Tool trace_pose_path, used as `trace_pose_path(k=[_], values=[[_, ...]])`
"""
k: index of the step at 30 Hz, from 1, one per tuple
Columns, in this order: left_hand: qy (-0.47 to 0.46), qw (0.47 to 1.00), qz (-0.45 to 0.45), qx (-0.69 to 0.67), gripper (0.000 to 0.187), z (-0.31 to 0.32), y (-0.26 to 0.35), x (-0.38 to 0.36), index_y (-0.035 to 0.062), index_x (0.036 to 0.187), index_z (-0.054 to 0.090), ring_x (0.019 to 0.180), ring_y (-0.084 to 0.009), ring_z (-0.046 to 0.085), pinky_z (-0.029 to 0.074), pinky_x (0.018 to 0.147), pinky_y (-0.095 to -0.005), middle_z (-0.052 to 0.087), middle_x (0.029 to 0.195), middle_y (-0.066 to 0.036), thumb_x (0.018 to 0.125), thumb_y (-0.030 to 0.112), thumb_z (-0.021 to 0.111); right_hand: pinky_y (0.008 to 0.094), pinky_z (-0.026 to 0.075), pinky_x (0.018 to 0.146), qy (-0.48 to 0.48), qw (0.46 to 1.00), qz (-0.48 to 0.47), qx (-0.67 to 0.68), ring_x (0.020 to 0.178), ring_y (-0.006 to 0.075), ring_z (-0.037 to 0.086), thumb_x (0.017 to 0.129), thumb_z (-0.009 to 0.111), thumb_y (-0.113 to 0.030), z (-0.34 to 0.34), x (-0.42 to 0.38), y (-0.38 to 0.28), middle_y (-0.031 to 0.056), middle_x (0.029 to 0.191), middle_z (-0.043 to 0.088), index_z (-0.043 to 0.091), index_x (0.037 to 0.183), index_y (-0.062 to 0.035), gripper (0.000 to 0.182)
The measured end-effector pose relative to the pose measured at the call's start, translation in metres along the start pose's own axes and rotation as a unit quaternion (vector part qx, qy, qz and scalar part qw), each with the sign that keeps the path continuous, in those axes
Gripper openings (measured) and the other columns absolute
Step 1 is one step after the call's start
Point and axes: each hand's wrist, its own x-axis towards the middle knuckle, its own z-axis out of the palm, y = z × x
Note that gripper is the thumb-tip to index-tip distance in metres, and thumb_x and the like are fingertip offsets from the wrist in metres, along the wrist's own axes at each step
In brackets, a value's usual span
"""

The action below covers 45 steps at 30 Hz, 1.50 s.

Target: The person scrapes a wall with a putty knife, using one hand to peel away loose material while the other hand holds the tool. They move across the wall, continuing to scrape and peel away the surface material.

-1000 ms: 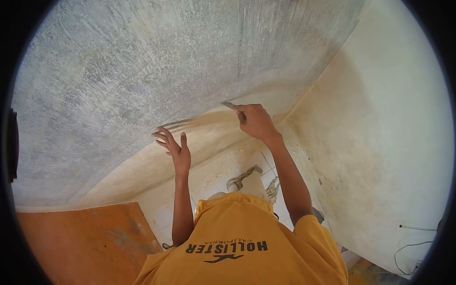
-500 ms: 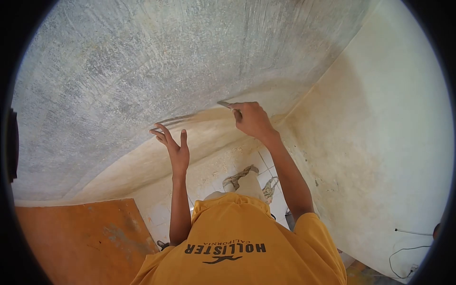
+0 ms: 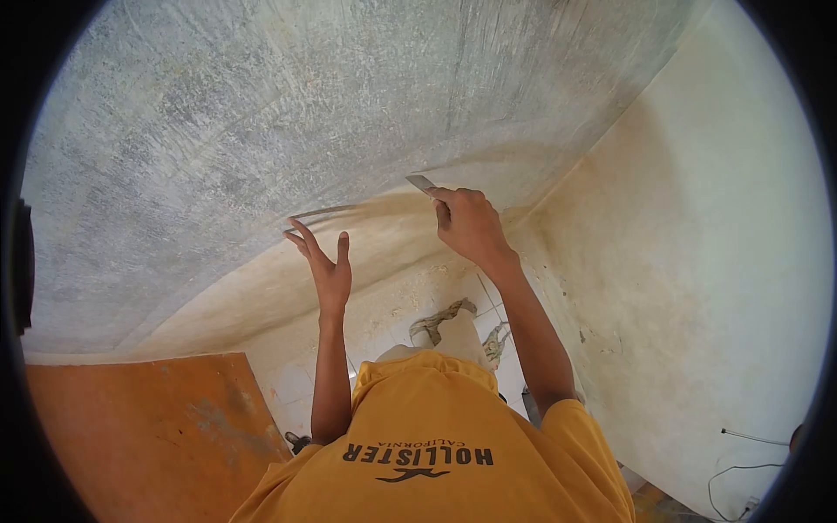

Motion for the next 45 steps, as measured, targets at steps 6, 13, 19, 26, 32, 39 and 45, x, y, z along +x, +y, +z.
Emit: trace_pose_path(k=[6, 13, 19, 26, 32, 39, 45], values=[[0.005, 1.0, -0.01, -0.025, 0.096, 0.0, 0.007, -0.001, 0.019, 0.166, -0.006, 0.152, -0.054, -0.011, 0.015, 0.123, -0.0575, -0.021, 0.164, -0.033, 0.102, 0.025, 0.065, 0.0502, 0.056, 0.077, -0.031, 0.999, -0.003, -0.014, 0.085, 0.0406, 0.07, 0.091, 0.06, -0.007, 0.023, 0.01, -0.009, 0.0227, 0.09, 0.071, 0.075, 0.117, -0.0074, 0.029], [0.002, 0.998, -0.021, -0.056, 0.093, -0.002, 0.003, -0.001, 0.0171, 0.166, -0.002, 0.154, -0.0514, -0.009, 0.017, 0.123, -0.0547, -0.021, 0.164, -0.033, 0.102, 0.023, 0.065, 0.0477, 0.055, 0.076, 0.018, 1.0, -0.005, -0.016, 0.083, 0.0407, 0.069, 0.092, 0.061, -0.008, 0.009, 0.002, -0.014, 0.0245, 0.091, 0.071, 0.074, 0.12, -0.0085, 0.03], [0.006, 0.997, -0.026, -0.075, 0.093, 0.001, 0.006, -0.003, 0.0147, 0.166, -0.001, 0.154, -0.0508, -0.008, 0.017, 0.123, -0.053, -0.019, 0.164, -0.034, 0.101, 0.021, 0.065, 0.0503, 0.056, 0.08, -0.032, 0.999, -0.008, -0.011, 0.09, 0.0411, 0.07, 0.093, 0.06, -0.01, -0.005, -0.008, -0.011, 0.0216, 0.096, 0.072, 0.074, 0.118, -0.008, 0.029], [0.009, 0.995, -0.035, -0.094, 0.092, 0.002, 0.006, -0.002, 0.0135, 0.166, 0.0, 0.154, -0.0496, -0.012, 0.014, 0.123, -0.0542, -0.016, 0.165, -0.035, 0.101, 0.021, 0.065, 0.0486, 0.055, 0.079, -0.021, 1.0, 0.01, -0.018, 0.087, 0.0406, 0.069, 0.092, 0.061, -0.01, 0.015, 0.004, -0.02, 0.0227, 0.094, 0.072, 0.075, 0.12, -0.0106, 0.031], [0.015, 0.993, -0.033, -0.116, 0.095, 0.011, 0.011, 0.0, 0.0137, 0.166, -0.005, 0.153, -0.0498, -0.017, 0.013, 0.123, -0.0545, -0.017, 0.163, -0.037, 0.102, 0.021, 0.065, 0.048, 0.055, 0.078, -0.026, 0.998, -0.008, -0.055, 0.086, 0.041, 0.069, 0.092, 0.062, -0.011, 0.02, 0.01, -0.017, 0.0228, 0.093, 0.072, 0.075, 0.12, -0.0135, 0.031], [0.006, 0.994, -0.033, -0.101, 0.095, 0.012, 0.012, -0.002, 0.0112, 0.165, -0.007, 0.152, -0.0496, -0.02, 0.012, 0.123, -0.055, -0.019, 0.162, -0.038, 0.102, 0.021, 0.064, 0.0486, 0.056, 0.078, -0.031, 0.996, -0.005, -0.086, 0.087, 0.0405, 0.07, 0.092, 0.062, -0.012, 0.025, 0.014, -0.021, 0.0229, 0.093, 0.072, 0.076, 0.119, -0.0139, 0.03], [-0.015, 0.996, -0.028, -0.084, 0.095, 0.01, 0.004, -0.004, 0.0094, 0.165, -0.007, 0.152, -0.0488, -0.022, 0.011, 0.123, -0.0553, -0.016, 0.165, -0.034, 0.102, 0.02, 0.064, 0.0488, 0.056, 0.079, -0.041, 0.996, 0.013, -0.084, 0.087, 0.0402, 0.069, 0.093, 0.062, -0.013, 0.039, 0.01, -0.02, 0.0224, 0.093, 0.072, 0.075, 0.12, -0.0141, 0.03]])
